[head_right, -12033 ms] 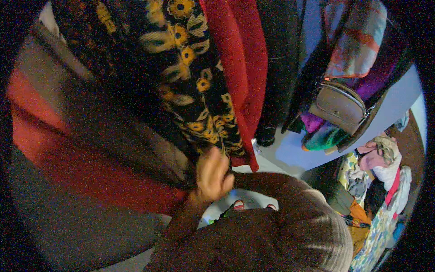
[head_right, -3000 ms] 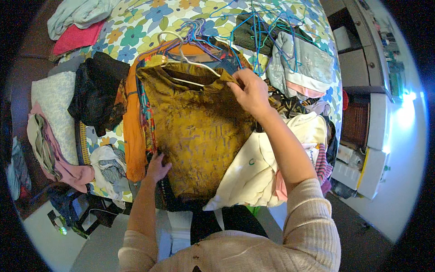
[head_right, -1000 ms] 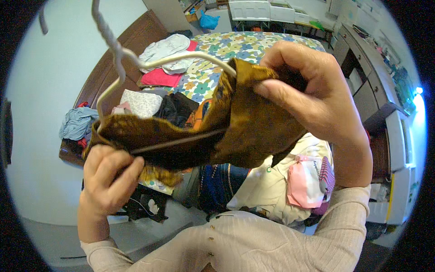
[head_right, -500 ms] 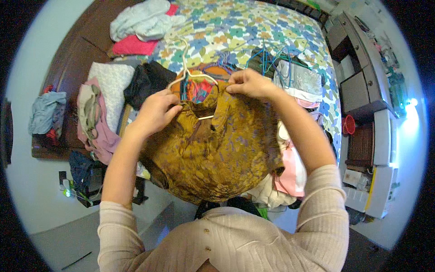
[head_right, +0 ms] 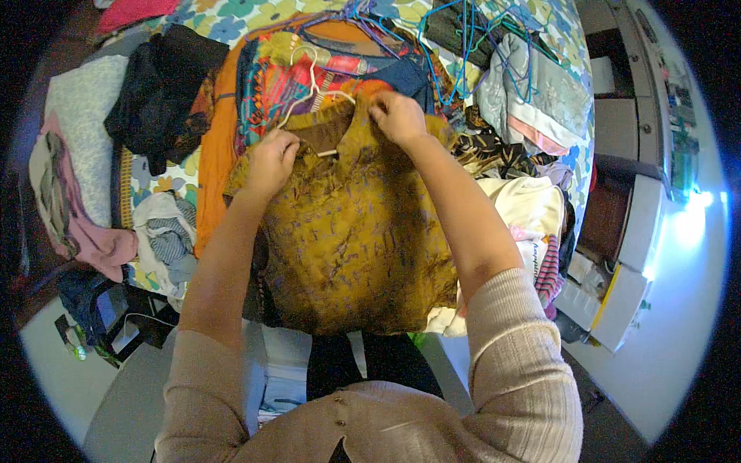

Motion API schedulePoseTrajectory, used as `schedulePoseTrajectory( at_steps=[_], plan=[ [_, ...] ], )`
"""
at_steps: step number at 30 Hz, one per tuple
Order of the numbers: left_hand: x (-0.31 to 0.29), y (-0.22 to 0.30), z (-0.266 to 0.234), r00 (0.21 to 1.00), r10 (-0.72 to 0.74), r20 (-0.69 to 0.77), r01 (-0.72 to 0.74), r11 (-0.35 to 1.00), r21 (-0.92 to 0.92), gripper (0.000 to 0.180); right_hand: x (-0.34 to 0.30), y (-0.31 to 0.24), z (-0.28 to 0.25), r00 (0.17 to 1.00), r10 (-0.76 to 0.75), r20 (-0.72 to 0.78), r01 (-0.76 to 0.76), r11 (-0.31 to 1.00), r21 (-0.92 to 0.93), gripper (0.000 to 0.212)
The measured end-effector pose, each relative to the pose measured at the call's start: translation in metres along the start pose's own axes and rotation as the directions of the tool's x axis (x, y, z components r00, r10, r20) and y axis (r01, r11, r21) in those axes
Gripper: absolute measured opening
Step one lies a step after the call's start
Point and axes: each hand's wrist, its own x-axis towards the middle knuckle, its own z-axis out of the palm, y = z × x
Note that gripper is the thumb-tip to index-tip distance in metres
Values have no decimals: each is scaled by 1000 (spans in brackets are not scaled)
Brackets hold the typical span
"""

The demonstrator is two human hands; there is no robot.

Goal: The person picks up garments from a bed, places them on hangers, and hangs them in a closet. They handle several shirts and tops, including a floral-patterned top and a yellow shirt, and button the yellow shirt before hanging it.

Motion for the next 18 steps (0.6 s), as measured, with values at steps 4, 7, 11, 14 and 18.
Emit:
schedulePoseTrajectory(
  at_steps=[4, 7, 11, 14, 18],
  plan=[
    [17, -24, 22, 1000, 30, -5, -30, 999, 20, 12, 3, 8, 23, 920, -277, -279, 236, 957, -171, 18],
    [19, -37, 36, 999, 35, 42, -35, 999, -2, 15, -23, -9, 34, 898, -413, -149, 406, 910, -80, 19],
    [16, -44, 47, 979, -161, 124, 181, 967, -178, 21, -41, -20, 58, 916, -397, 56, 392, 916, 83, 13],
    [13, -50, 50, 971, -184, 153, 221, 935, -278, 26, -38, -17, 72, 923, -348, 167, 337, 937, 94, 19],
    [11, -64, 54, 975, -164, 149, 198, 945, -259, 26, -38, -17, 80, 903, -380, 198, 373, 925, 75, 19]
  ],
)
